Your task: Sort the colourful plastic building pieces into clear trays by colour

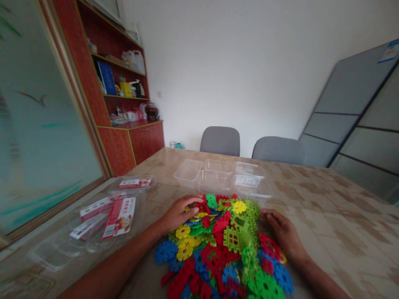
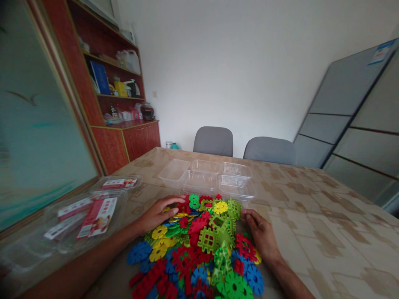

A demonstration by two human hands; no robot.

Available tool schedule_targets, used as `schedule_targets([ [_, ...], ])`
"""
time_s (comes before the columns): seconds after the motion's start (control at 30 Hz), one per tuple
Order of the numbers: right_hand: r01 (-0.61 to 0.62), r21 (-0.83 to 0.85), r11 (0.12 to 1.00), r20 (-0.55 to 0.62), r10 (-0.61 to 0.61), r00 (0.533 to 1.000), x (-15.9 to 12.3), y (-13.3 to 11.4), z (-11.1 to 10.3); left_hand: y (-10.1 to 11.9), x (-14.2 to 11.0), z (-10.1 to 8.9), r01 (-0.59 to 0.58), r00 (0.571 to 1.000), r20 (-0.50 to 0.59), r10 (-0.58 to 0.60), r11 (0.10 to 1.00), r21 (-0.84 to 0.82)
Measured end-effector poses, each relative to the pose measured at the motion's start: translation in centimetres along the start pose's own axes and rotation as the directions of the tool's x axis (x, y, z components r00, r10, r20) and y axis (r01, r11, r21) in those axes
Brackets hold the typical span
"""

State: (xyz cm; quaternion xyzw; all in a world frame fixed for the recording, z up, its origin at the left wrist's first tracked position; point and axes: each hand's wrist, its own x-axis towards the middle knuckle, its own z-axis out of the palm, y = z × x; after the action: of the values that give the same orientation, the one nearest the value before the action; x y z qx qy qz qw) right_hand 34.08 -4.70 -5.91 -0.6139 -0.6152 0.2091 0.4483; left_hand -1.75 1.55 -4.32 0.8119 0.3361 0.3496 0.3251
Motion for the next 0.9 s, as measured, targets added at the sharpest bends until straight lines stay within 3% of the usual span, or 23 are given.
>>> schedule_targets([
  [0.53, 0.031, -0.044, 0.999, 0.011, -0.03, 0.999, -0.02, 0.26, 0.05, -0.12, 0.08, -0.35, 0.147, 0.989, 0.003, -0.149, 0.973, -0.179],
  [0.9, 0.045, -0.039, 0.998, -0.027, -0.046, 0.999, -0.24, -0.16, 0.06, -0.29, 0.05, -0.45, 0.146, 0.989, 0.038, -0.142, 0.972, -0.182],
])
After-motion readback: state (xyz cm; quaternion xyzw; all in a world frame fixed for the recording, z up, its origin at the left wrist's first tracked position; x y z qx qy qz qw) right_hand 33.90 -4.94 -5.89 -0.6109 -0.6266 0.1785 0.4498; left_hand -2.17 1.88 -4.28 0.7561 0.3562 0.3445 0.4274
